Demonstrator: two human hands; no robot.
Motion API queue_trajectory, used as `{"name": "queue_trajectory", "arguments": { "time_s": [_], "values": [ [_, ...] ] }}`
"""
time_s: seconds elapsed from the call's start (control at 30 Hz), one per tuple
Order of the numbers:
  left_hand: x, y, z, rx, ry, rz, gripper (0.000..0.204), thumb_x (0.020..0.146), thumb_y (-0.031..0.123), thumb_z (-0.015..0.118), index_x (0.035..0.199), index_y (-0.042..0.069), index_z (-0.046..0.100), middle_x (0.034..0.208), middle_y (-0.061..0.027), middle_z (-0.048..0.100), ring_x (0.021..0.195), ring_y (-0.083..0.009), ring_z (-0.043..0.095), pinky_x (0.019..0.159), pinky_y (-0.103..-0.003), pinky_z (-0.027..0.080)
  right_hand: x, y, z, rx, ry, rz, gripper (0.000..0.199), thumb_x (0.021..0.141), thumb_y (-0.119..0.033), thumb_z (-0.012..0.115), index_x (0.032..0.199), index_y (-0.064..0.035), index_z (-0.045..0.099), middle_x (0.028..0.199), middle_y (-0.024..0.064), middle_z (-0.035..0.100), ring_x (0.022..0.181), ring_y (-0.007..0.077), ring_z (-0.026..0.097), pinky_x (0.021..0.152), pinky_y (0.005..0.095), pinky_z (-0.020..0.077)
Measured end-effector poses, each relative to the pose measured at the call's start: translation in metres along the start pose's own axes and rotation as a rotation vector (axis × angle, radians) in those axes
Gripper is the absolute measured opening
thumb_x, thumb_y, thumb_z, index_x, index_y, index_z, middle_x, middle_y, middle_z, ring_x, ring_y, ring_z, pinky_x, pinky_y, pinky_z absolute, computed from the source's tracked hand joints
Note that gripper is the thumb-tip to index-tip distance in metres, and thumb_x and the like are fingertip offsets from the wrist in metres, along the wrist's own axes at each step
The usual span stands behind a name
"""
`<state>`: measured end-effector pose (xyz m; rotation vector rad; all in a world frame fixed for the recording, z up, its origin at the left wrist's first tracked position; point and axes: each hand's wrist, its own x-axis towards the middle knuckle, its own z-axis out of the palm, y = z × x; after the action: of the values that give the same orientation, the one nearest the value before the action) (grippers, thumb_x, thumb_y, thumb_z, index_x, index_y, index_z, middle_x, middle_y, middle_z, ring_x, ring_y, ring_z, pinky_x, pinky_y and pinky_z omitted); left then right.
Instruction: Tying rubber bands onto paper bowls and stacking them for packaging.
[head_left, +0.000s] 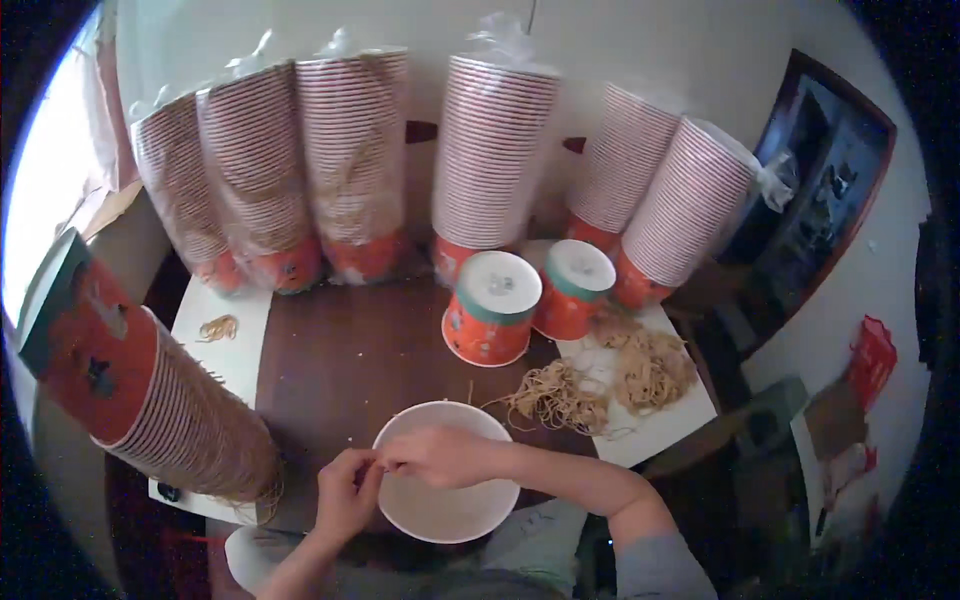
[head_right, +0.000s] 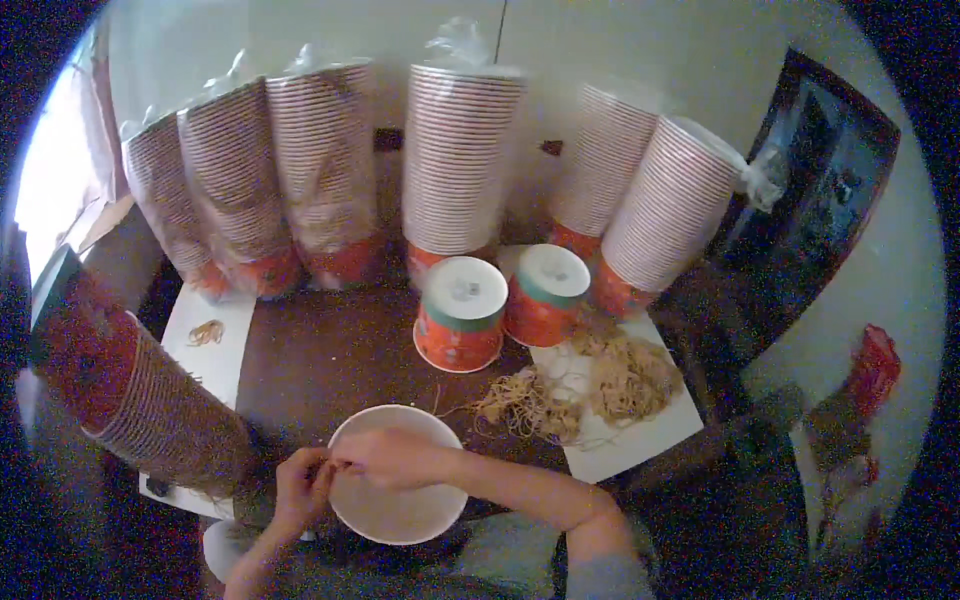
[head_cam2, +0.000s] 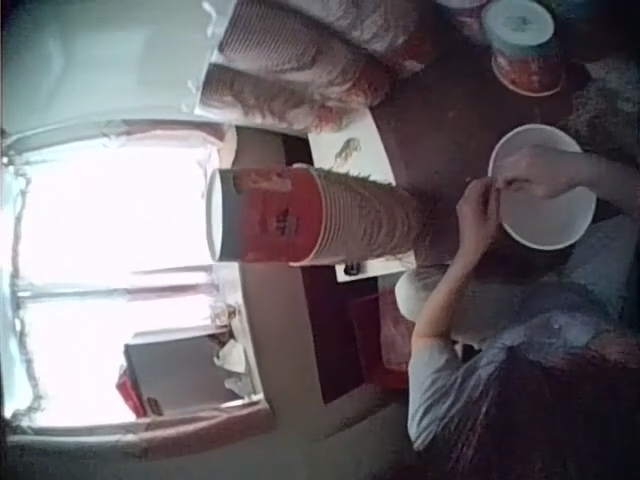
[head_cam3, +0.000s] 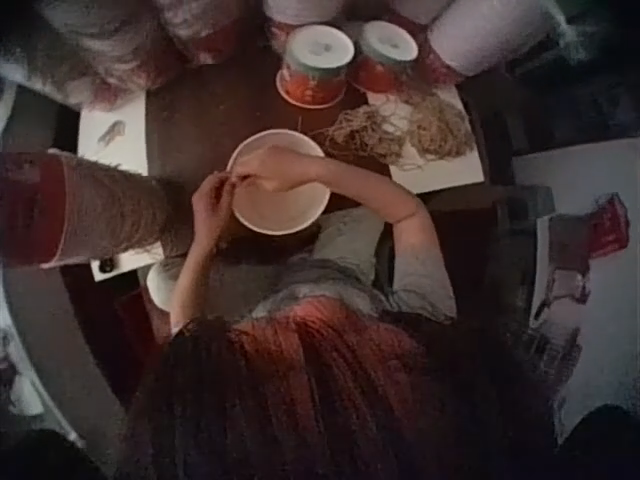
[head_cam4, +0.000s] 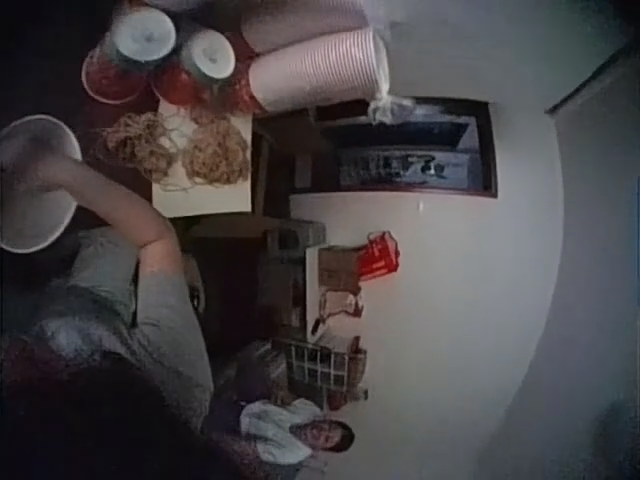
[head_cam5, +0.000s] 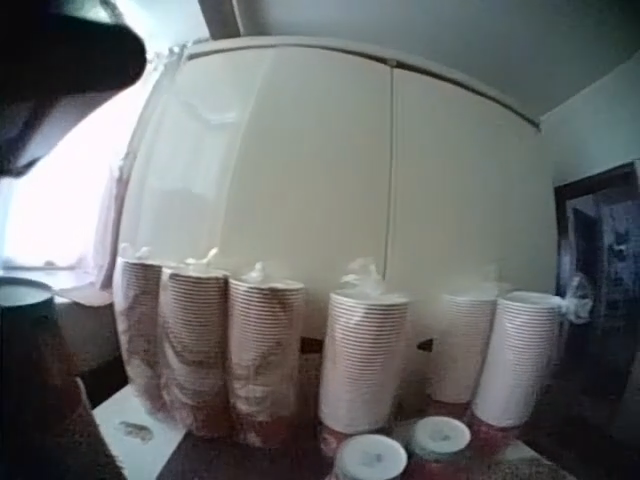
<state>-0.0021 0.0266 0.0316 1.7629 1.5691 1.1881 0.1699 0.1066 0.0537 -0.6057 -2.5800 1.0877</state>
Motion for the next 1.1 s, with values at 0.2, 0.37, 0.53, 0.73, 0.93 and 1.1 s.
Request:
{"name": "queue_trajectory", "arguments": {
  "time_s": [0.2,0.37,0.53,0.73,0.93,1.1],
  "values": [
    [-0.001,-0.004,-0.002,0.033,0.011,0.039,0.009,0.074,0.006,0.059,0.082,0.002,0.059,0.067,-0.0112,0.054,0.057,-0.0203,0.053,0.052,-0.029,0.042,0.006,-0.007,0.002,-0.076,-0.095,-0.023,0.020,0.077,-0.011,0.052,0.096,-0.0085,0.054,0.086,0.0123,0.058,0.081,0.0312,0.056,0.068,0.0387,0.0450],
    [0.007,-0.002,-0.007,0.064,-0.033,0.108,0.009,0.073,0.007,0.061,0.081,0.004,0.059,0.076,-0.0099,0.051,0.069,-0.0220,0.052,0.057,-0.029,0.043,0.003,-0.005,-0.002,0.101,0.227,-0.068,0.013,0.077,-0.008,0.055,0.090,-0.0052,0.056,0.081,0.0090,0.058,0.072,0.0202,0.057,0.063,0.0303,0.0448],
    [0.008,-0.001,-0.012,0.056,0.042,0.266,0.015,0.070,0.008,0.063,0.084,0.006,0.060,0.084,-0.0092,0.051,0.082,-0.0240,0.050,0.068,-0.032,0.042,0.011,-0.010,-0.006,0.195,0.237,-0.086,0.011,0.073,-0.008,0.059,0.082,-0.0038,0.057,0.075,0.0098,0.058,0.068,0.0217,0.058,0.061,0.0306,0.0455],
    [0.009,0.009,-0.016,-0.021,0.038,0.238,0.014,0.068,0.008,0.065,0.082,0.008,0.060,0.087,-0.0069,0.051,0.086,-0.0224,0.047,0.072,-0.031,0.040,0.012,-0.016,-0.011,0.170,0.159,-0.069,0.008,0.076,-0.009,0.059,0.079,-0.0033,0.056,0.074,0.0088,0.058,0.068,0.0202,0.058,0.059,0.0302,0.0448],
    [0.009,0.004,-0.023,-0.044,-0.026,0.243,0.014,0.065,0.008,0.067,0.076,0.008,0.058,0.085,-0.0050,0.051,0.084,-0.0221,0.047,0.072,-0.031,0.039,0.015,-0.022,-0.012,0.209,0.134,-0.089,0.015,0.075,-0.003,0.061,0.088,-0.0022,0.054,0.080,0.0060,0.056,0.072,0.0136,0.055,0.062,0.0266,0.0438],
    [0.011,0.002,-0.025,-0.042,-0.024,0.252,0.014,0.064,0.008,0.067,0.073,0.009,0.056,0.084,-0.0044,0.051,0.084,-0.0219,0.047,0.073,-0.031,0.039,0.021,-0.037,-0.015,0.324,0.142,-0.010,0.021,0.077,-0.006,0.059,0.092,-0.0046,0.045,0.078,0.0073,0.053,0.076,0.0175,0.056,0.069,0.0295,0.0449]
  ]
}}
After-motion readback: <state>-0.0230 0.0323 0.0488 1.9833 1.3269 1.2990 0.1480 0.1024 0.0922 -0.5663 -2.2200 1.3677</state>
